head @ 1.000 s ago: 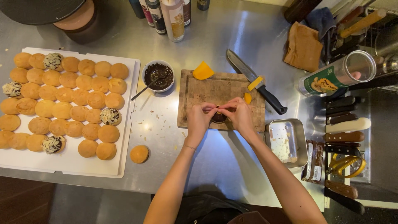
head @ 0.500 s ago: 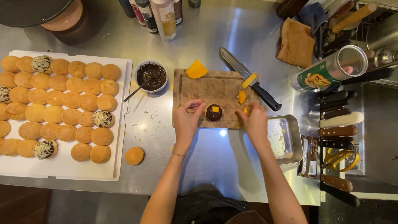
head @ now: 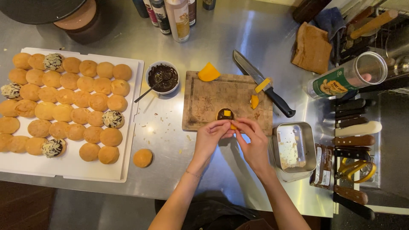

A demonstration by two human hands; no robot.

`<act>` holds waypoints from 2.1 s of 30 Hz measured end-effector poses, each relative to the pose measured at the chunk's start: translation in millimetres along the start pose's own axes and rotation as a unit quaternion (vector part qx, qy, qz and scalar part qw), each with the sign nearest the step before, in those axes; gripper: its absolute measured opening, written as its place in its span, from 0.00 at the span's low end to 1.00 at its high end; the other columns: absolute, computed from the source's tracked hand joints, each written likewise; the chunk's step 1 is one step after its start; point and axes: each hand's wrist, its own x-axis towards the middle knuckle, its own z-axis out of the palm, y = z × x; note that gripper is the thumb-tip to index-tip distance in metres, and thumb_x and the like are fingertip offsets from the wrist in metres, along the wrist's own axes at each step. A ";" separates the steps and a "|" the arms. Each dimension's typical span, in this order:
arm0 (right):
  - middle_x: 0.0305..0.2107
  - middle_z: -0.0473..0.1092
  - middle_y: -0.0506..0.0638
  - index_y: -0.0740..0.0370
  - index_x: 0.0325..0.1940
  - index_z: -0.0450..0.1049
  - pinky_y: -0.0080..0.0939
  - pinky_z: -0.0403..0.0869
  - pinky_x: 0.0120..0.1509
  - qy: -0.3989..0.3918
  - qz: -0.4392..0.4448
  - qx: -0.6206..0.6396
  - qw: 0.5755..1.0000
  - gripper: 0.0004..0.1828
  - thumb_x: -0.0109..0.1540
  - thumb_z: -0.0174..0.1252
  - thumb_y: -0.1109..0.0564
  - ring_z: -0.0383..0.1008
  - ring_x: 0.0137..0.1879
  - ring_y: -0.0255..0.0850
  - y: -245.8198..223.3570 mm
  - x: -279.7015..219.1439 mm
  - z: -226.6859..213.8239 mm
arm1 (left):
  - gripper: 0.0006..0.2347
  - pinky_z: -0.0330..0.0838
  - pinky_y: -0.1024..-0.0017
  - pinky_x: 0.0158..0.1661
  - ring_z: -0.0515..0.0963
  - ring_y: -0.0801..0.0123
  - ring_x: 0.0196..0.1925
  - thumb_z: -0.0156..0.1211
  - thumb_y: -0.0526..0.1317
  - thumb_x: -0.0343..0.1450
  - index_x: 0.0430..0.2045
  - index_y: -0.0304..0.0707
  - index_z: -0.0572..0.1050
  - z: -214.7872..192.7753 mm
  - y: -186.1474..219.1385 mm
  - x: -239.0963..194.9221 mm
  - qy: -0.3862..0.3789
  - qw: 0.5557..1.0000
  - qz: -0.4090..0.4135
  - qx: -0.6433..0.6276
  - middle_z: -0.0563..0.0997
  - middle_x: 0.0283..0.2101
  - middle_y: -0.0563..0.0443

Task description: The person spoons chocolate filling onto round cream puffs on a white tray, cuts pieces of mango with a knife on a cutting board, places the mango pieces onto the chocolate-topped puffs, and arranges the finished puffs on the tray.

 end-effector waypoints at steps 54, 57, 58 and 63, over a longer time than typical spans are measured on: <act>0.34 0.78 0.51 0.58 0.39 0.85 0.44 0.72 0.49 -0.131 0.028 -0.050 0.990 0.09 0.55 0.70 0.57 0.74 0.43 0.48 65.5 69.3 41.0 | 0.08 0.77 0.72 0.42 0.80 0.64 0.40 0.71 0.31 0.64 0.35 0.36 0.85 -16.8 -1.0 26.7 0.111 0.804 0.368 0.454 0.87 0.41 0.51; 0.33 0.78 0.51 0.57 0.39 0.85 0.44 0.72 0.49 -0.144 0.043 -0.054 0.987 0.09 0.55 0.71 0.56 0.74 0.42 0.46 65.9 68.6 40.8 | 0.09 0.77 0.72 0.42 0.79 0.65 0.38 0.71 0.31 0.64 0.37 0.36 0.85 -19.5 0.6 27.5 0.100 0.804 0.368 0.457 0.87 0.41 0.51; 0.33 0.78 0.51 0.57 0.39 0.85 0.44 0.72 0.49 -0.144 0.043 -0.054 0.987 0.09 0.55 0.71 0.56 0.74 0.42 0.46 64.8 68.3 40.6 | 0.09 0.77 0.72 0.42 0.79 0.65 0.38 0.71 0.31 0.64 0.37 0.36 0.85 -19.3 0.6 27.8 0.100 0.803 0.368 0.457 0.87 0.41 0.51; 0.33 0.78 0.50 0.57 0.39 0.85 0.43 0.72 0.48 -0.132 0.020 -0.064 0.989 0.09 0.55 0.72 0.56 0.74 0.42 0.45 62.1 67.1 40.1 | 0.09 0.77 0.74 0.41 0.79 0.67 0.37 0.71 0.32 0.64 0.37 0.37 0.85 -18.9 4.3 26.1 0.099 0.798 0.367 0.468 0.87 0.42 0.52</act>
